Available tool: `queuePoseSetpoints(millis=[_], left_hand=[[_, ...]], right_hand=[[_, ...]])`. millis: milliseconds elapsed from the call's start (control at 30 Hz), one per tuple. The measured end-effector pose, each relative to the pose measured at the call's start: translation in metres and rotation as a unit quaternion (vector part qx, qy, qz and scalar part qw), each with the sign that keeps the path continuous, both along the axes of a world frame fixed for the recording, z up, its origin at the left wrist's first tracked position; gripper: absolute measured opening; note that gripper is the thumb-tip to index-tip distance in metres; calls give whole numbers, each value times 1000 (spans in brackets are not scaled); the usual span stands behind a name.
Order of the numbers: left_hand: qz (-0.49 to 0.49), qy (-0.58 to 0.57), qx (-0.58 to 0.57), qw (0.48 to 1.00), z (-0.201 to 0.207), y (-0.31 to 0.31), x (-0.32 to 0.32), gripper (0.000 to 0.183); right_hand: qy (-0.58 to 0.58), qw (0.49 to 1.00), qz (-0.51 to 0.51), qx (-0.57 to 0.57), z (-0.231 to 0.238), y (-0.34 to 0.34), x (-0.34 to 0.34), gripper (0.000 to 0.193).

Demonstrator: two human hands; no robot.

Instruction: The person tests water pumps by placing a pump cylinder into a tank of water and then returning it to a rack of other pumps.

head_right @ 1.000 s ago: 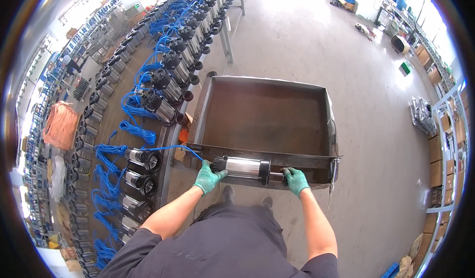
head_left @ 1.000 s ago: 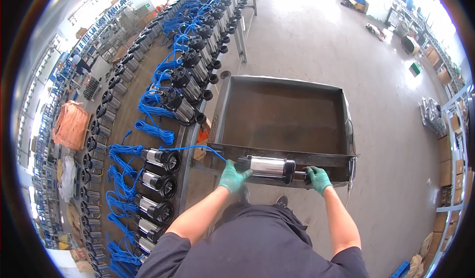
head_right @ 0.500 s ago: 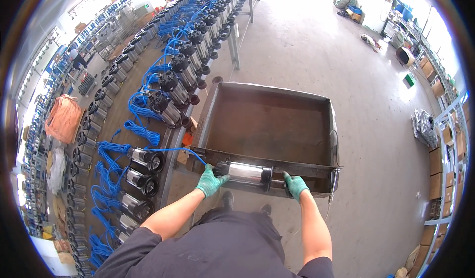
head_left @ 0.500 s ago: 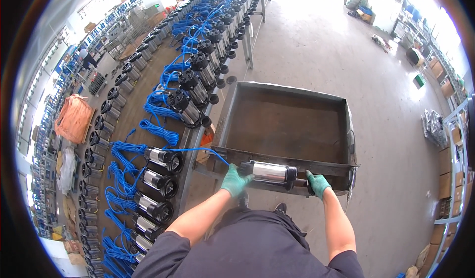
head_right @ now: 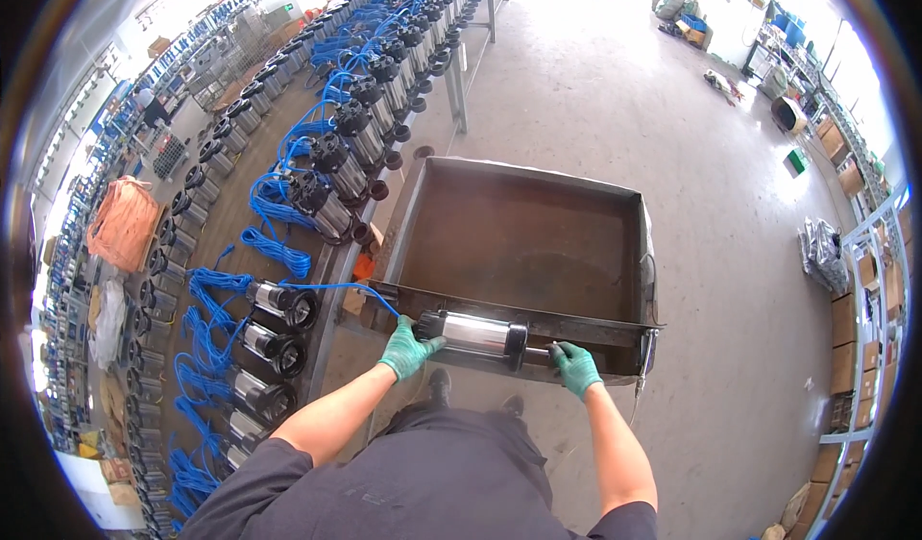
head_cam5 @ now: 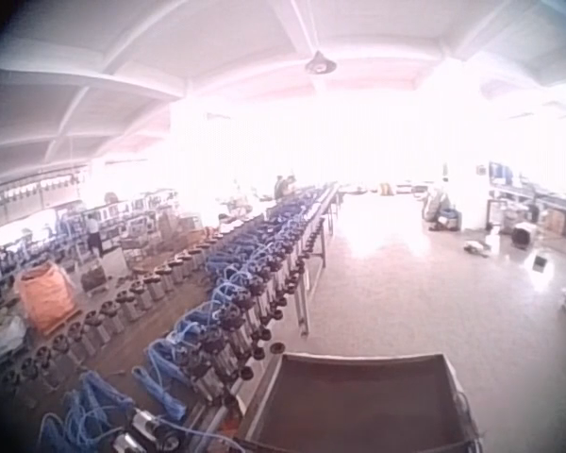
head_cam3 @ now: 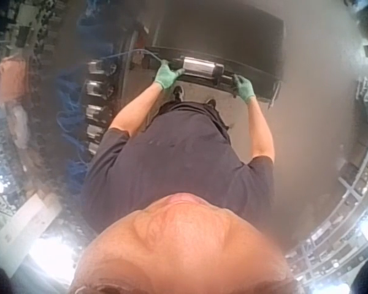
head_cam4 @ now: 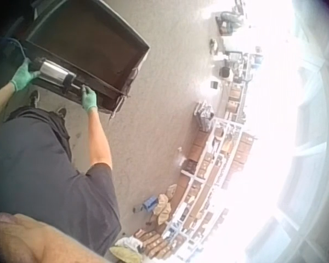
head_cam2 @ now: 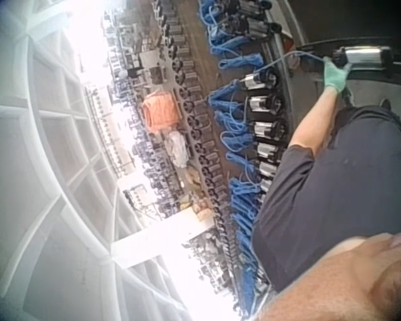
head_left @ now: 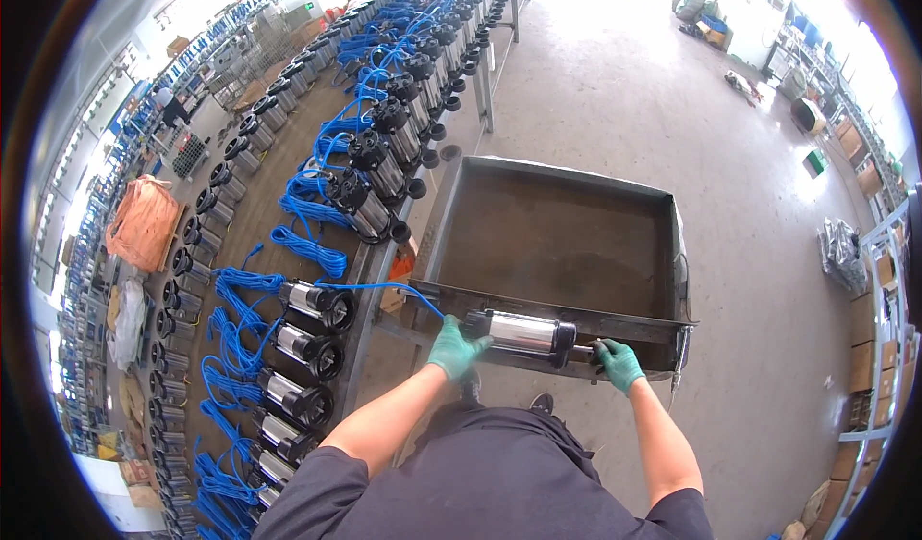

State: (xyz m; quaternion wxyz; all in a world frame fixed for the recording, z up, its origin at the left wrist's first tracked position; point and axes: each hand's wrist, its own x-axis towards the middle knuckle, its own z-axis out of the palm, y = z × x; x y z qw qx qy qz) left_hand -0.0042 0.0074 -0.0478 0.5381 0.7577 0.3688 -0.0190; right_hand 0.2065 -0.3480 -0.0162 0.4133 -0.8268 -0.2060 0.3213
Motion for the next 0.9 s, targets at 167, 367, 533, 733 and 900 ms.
queuePoseSetpoints(millis=[167, 367, 533, 733, 900], left_hand=[[1, 23, 37, 999, 24, -5, 0, 89], [0, 36, 48, 998, 35, -3, -2, 88], [-3, 36, 31, 999, 32, -7, 2, 87], [-5, 26, 38, 999, 28, -4, -1, 94], [-10, 48, 28, 998, 35, -3, -5, 107]], right_hand=[[281, 933, -217, 60, -8, 30, -8, 33], [-163, 986, 26, -1, 3, 11, -15, 48], [-288, 939, 144, -118, 43, 10, -12, 48], [-107, 962, 191, -162, 34, 23, 4, 43], [-325, 935, 140, -33, 36, 9, -17, 42]])
